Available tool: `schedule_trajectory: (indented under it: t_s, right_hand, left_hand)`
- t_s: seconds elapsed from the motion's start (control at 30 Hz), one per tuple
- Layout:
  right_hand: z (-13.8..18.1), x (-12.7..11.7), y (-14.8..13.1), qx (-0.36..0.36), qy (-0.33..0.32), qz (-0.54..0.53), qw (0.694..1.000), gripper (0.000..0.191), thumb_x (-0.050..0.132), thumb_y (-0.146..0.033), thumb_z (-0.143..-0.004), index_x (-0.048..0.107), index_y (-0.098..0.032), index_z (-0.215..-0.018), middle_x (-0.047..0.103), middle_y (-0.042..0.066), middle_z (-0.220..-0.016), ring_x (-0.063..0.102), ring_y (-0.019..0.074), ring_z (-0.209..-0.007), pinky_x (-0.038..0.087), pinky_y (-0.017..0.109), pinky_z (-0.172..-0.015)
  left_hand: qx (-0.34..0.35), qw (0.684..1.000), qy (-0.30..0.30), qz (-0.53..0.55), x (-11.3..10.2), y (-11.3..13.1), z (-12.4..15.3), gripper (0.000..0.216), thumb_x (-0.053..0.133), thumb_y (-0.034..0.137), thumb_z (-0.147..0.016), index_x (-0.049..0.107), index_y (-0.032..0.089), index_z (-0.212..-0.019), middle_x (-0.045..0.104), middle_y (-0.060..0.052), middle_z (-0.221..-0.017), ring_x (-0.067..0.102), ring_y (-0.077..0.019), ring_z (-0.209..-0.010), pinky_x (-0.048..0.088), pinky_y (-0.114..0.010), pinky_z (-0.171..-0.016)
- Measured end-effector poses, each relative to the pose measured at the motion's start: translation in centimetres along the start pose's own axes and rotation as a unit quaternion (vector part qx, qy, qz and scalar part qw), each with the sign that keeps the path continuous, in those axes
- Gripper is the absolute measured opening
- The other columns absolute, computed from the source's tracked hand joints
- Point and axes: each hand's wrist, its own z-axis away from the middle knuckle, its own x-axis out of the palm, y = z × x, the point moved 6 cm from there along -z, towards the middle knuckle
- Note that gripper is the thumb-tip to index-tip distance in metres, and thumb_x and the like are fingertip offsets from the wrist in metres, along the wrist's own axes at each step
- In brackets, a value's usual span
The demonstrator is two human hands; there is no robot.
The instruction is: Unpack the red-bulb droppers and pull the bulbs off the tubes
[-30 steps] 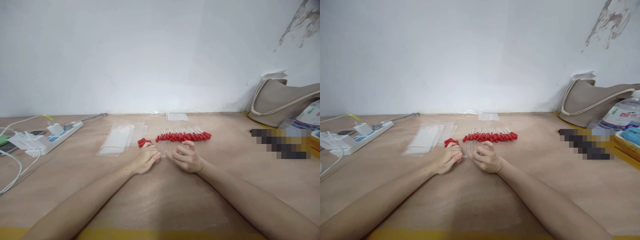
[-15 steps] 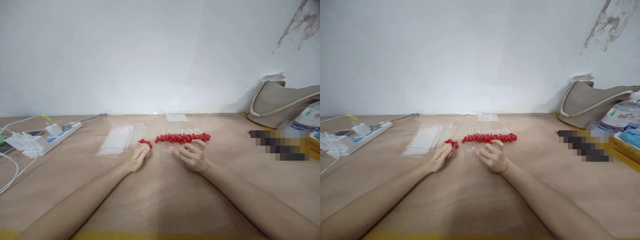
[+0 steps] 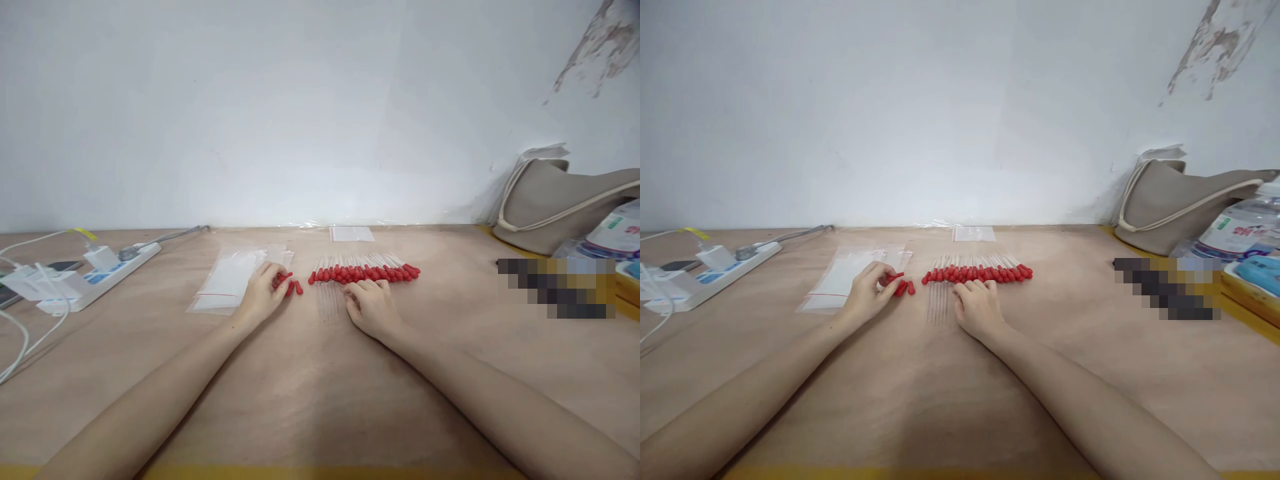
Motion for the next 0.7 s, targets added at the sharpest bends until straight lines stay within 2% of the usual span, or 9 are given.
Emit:
schedule_trajectory:
  t_s: [0.2,0.3,0.47,0.7]
  right_hand:
    - [0.2,0.0,-0.8,-0.035,-0.009,-0.021,0.999,0.018,0.044,-0.023,-0.081,0.061,-0.02,-0.087,0.065,0.004,-0.081,0.05,0.0156,-0.076,0.022,0.034,-0.078]
    - [0.3,-0.2,-1.2,-0.05,-0.024,-0.025,0.998,0.02,0.046,-0.031,-0.082,0.062,-0.021,-0.089,0.064,0.005,-0.083,0.049,0.0168,-0.079,0.021,0.037,-0.082]
    - [0.4,-0.2,-1.6,-0.07,-0.056,-0.036,0.995,0.031,0.046,-0.045,-0.081,0.061,-0.022,-0.094,0.062,0.005,-0.089,0.049,0.0181,-0.084,0.021,0.039,-0.085]
    - [0.3,0.0,-1.8,-0.077,-0.082,-0.036,0.993,0.042,0.041,-0.055,-0.08,0.061,-0.023,-0.099,0.06,0.006,-0.091,0.047,0.0194,-0.087,0.021,0.041,-0.087]
  left_hand:
    - [0.119,0.991,-0.048,-0.035,1.1,1.9,0.8,0.018,0.042,0.015,-0.082,0.058,0.018,-0.088,0.056,-0.006,-0.088,0.054,-0.014,-0.077,0.045,-0.027,-0.07]
    - [0.152,0.982,-0.076,-0.085,1.3,2.1,1.2,0.019,0.043,0.015,-0.082,0.059,0.02,-0.092,0.06,-0.005,-0.089,0.054,-0.0166,-0.082,0.042,-0.031,-0.075]
    - [0.143,0.973,-0.115,-0.137,1.1,1.9,1.3,0.02,0.048,0.021,-0.08,0.059,0.023,-0.096,0.063,-0.003,-0.089,0.052,-0.0194,-0.086,0.037,-0.036,-0.077]
    - [0.13,0.981,-0.101,-0.104,0.7,2.3,1.7,0.019,0.05,0.028,-0.079,0.059,0.022,-0.094,0.06,-0.004,-0.088,0.051,-0.0192,-0.086,0.037,-0.035,-0.08]
